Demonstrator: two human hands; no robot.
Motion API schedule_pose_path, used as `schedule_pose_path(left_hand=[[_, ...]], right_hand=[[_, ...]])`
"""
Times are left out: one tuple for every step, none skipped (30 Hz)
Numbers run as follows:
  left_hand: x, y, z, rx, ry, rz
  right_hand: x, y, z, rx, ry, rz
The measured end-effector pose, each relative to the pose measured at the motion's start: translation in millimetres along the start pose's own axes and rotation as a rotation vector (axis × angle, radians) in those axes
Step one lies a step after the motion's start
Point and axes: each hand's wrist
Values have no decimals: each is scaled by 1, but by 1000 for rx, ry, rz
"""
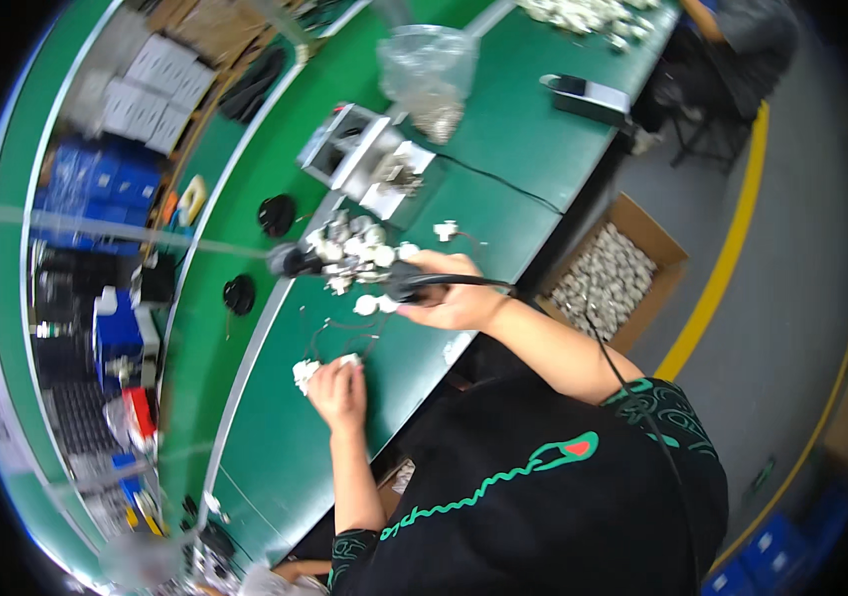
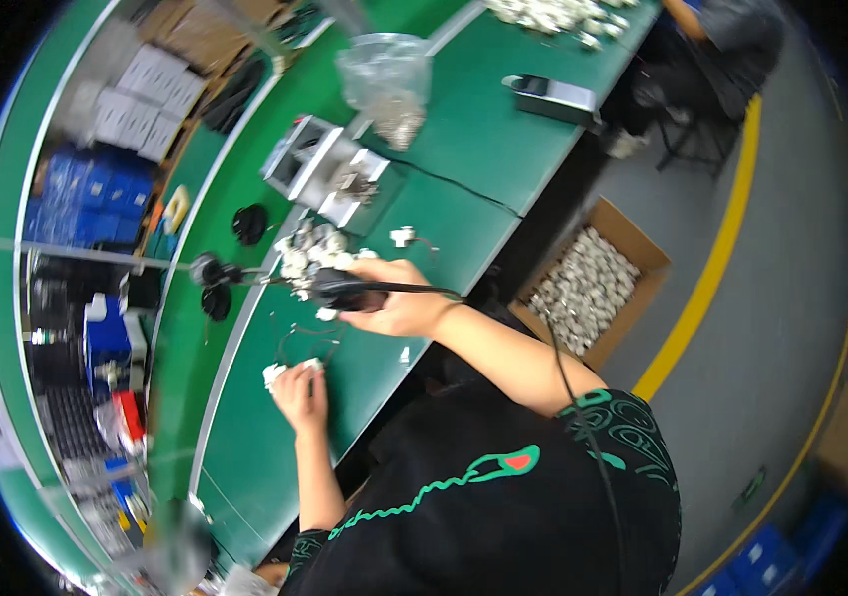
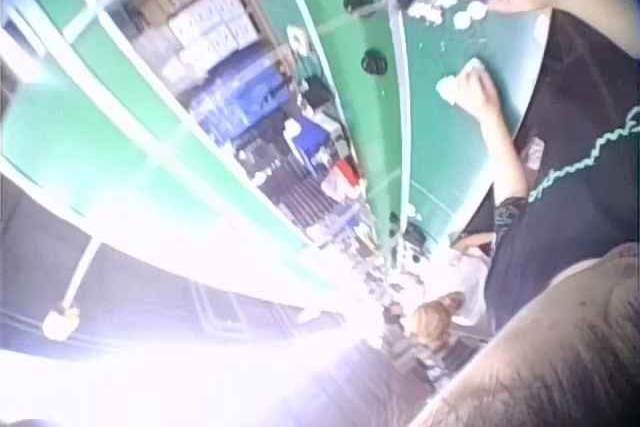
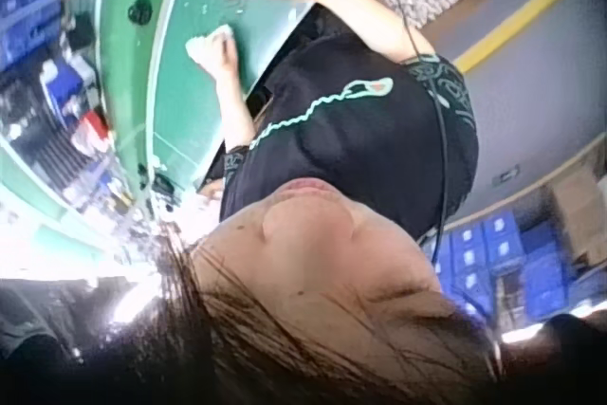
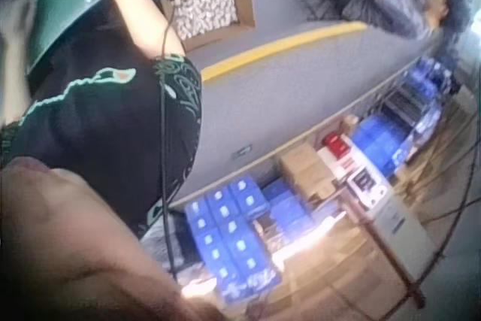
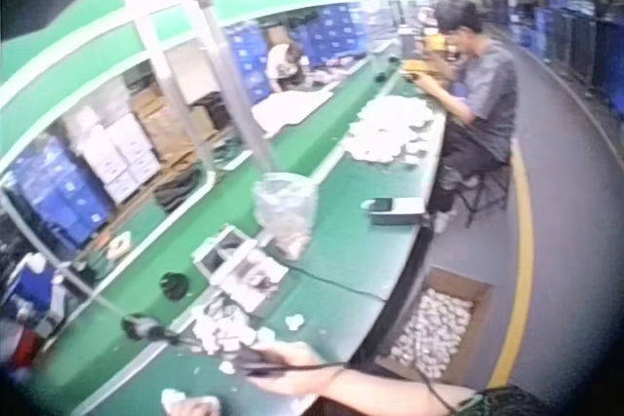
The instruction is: The person assembles small electrical lighting components by fastening screws with an electric screwdriver while the components move along a conveyor belt.
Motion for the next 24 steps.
schedule_pose_path(left_hand=[[2,-8,-1,-15,-2,52],[5,-15,-6,-4,13,53],[6,-20,-11,9,27,57],[7,-23,-12,19,19,35],[5,-23,-12,8,12,31],[2,-22,-12,-1,-17,24],[2,-15,-13,-4,-46,21],[1,-10,-12,8,-92,43],[1,-8,-9,-5,-107,56],[1,-5,-10,12,-100,69],[1,-5,-12,33,-91,89],[2,-2,-13,56,-87,92],[1,-2,-15,70,-122,116],[3,4,-9,88,-152,130],[4,11,0,107,-181,143],[5,20,8,168,-155,46],[7,31,19,223,-126,-57],[9,43,27,237,-122,-136],[5,53,31,304,-57,-307],[1,63,38,345,-27,-353],[-3,68,45,385,3,-402],[-16,69,55,409,-14,-385],[-26,67,63,440,-29,-359],[-40,62,66,461,2,-342]], right_hand=[[0,0,3,53,11,-16],[0,0,4,-5,-15,4],[1,1,4,-61,-44,28],[2,-1,6,-48,-47,-53],[4,-3,6,-49,-34,-50],[5,-5,7,-45,-36,-83],[6,-4,5,-43,-46,-116],[6,-3,5,-70,-47,-58],[3,1,5,-42,-30,26],[2,-1,5,-32,-45,13],[2,-3,6,-19,-66,2],[2,-7,4,-80,-95,-10],[-3,-2,2,-75,-62,123],[-2,-5,1,-49,-29,45],[1,-8,1,-21,5,-31],[6,-4,-2,-33,-13,-110],[8,-3,-2,-45,-25,-194],[4,-4,-2,24,38,-107],[0,-5,-2,33,24,-100],[-2,-6,-1,20,38,-76],[-4,-7,-1,6,53,-54],[-3,-3,-2,-71,63,-24],[-3,-3,-1,-72,60,-28],[-4,-5,0,-89,59,-5]])
Point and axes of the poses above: each hand's wrist, its own z-axis towards the middle knuckle, its own x-axis out of the back of the hand, y = z × x, and after that the axes turned 7 degrees about -x, right-handed
